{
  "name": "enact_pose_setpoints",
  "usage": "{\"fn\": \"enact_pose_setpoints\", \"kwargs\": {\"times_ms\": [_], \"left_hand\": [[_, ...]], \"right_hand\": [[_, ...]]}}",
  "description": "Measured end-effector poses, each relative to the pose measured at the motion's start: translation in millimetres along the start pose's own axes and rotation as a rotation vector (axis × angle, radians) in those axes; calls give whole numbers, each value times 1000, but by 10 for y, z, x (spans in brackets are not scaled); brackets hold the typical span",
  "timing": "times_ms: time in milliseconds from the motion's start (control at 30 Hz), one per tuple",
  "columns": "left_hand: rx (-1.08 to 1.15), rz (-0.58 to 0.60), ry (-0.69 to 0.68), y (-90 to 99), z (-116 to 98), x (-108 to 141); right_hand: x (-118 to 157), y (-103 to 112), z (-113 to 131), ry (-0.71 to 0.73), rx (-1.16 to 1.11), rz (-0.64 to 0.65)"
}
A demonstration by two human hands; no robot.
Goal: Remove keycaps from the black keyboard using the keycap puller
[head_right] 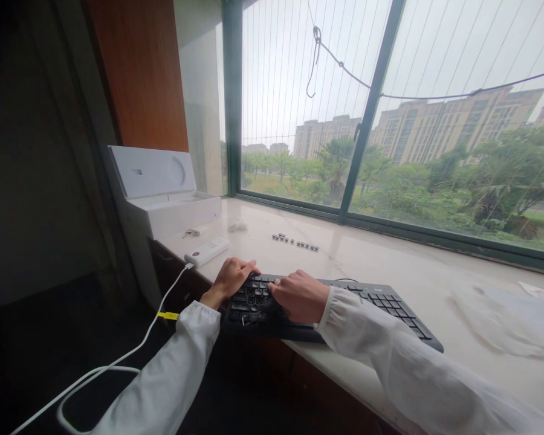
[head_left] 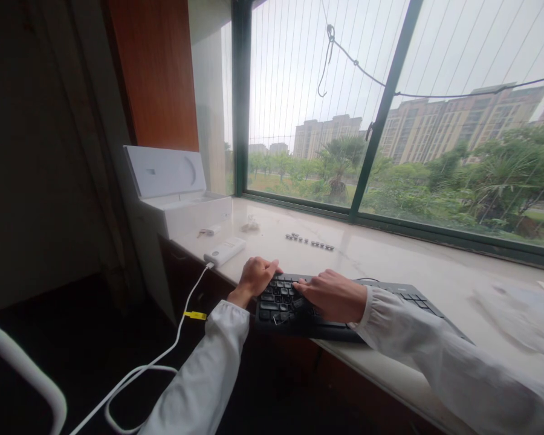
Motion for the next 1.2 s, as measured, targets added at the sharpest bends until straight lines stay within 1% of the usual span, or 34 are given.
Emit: {"fn": "enact_pose_setpoints", "kwargs": {"times_ms": [133, 300, 467, 700, 967, 1200], "left_hand": [[0, -2, 5, -3, 15, -3], [6, 3, 6, -10, 29, -14], [12, 9, 2, -14, 19, -11], [6, 1, -4, -9, 11, -7], [-15, 2, -4, -19, 14, -1], [-7, -4, 11, -1, 16, 0]], "right_hand": [[26, 40, 38, -15, 51, -42], [30, 34, 90, 9, 51, -28], [32, 15, 4, -32, 40, 15], [30, 45, 22, -24, 71, -20], [10, 7, 46, 5, 55, -6], [7, -6, 54, -29, 42, 7]]}}
Point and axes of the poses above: each hand's wrist, its own x-axis away from the middle knuckle, its own y-axis out of the back of the hand, z = x × y, the point moved 10 cm from there along -x, towards the middle knuckle, and after that the axes turned 3 degrees about z, right-handed, at the moved point
